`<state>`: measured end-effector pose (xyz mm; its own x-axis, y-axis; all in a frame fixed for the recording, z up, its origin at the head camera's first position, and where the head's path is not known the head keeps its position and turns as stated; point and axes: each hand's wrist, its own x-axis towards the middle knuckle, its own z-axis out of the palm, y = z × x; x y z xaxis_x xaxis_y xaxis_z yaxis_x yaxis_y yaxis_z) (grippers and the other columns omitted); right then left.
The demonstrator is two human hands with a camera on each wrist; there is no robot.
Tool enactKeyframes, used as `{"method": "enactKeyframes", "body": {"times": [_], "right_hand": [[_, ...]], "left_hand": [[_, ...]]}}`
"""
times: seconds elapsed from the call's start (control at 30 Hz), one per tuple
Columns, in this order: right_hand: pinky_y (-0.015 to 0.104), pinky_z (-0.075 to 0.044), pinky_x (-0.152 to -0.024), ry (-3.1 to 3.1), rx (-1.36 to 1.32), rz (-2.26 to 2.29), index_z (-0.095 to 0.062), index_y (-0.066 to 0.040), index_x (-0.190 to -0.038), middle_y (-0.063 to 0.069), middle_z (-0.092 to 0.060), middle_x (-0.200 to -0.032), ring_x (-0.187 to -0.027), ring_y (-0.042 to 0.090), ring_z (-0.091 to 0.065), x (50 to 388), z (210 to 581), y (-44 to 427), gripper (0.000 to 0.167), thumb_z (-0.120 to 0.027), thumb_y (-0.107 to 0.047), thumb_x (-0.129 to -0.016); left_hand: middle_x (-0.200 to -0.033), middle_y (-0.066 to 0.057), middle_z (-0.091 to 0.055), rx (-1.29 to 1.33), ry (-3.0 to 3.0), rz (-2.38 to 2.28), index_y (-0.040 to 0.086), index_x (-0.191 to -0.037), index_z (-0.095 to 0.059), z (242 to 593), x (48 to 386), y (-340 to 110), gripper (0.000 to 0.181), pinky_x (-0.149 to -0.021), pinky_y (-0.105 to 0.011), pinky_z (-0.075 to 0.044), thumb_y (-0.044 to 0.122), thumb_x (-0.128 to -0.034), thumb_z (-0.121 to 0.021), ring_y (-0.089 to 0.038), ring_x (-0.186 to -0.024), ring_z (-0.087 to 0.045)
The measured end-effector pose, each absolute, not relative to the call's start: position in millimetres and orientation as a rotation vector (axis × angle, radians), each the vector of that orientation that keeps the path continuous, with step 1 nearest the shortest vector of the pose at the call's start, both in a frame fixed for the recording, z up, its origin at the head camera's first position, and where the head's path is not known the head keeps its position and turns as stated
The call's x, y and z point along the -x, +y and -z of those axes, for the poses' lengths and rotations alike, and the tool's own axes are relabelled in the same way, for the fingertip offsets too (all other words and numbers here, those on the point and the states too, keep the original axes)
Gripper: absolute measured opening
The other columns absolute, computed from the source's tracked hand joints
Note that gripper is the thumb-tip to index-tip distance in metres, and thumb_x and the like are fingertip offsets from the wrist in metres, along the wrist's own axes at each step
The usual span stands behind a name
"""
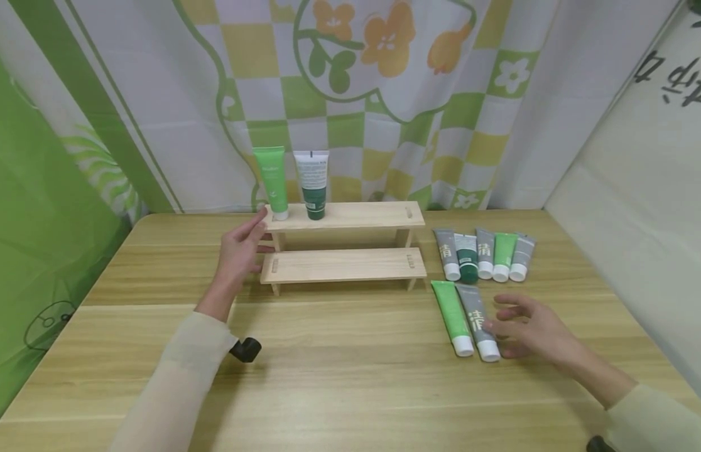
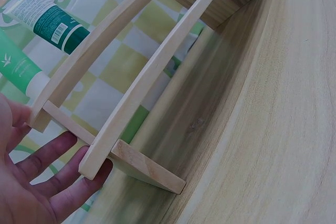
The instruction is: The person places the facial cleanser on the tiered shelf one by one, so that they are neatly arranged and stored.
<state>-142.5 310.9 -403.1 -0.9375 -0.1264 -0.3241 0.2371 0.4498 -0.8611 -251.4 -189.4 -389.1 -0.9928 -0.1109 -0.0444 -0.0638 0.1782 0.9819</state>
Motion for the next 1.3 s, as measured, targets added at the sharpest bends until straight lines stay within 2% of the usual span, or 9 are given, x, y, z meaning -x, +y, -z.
{"method": "enactKeyframes", "body": {"times": [0.7,1.3], "right_hand": [[0.039,-0.062,-0.068,2.478,-0.086,1.236,-0.033,0.014,-0.146,0.034,-0.049,-0.128,-0.084,0.023,-0.067,154,396,297,0.086,-0.081,-0.027,-0.088],[0.041,-0.062,-0.067,2.455,-0.079,1.209,-0.033,0.015,-0.145,0.026,-0.055,-0.115,-0.083,0.022,-0.065,162,396,292,0.082,-0.08,-0.018,-0.087]], "left_hand": [[-0.135,-0.016,-0.059,-0.184,-2.396,1.981,0.04,-0.149,-0.045,387,252,-188,0.042,-0.064,-0.032,-0.058,0.039,-0.1071,-0.048,-0.039,-0.113,-0.062],[-0.136,-0.015,-0.059,-0.188,-2.396,1.987,0.041,-0.149,-0.045,388,250,-189,0.041,-0.063,-0.031,-0.057,0.037,-0.1075,-0.047,-0.039,-0.114,-0.062]]}}
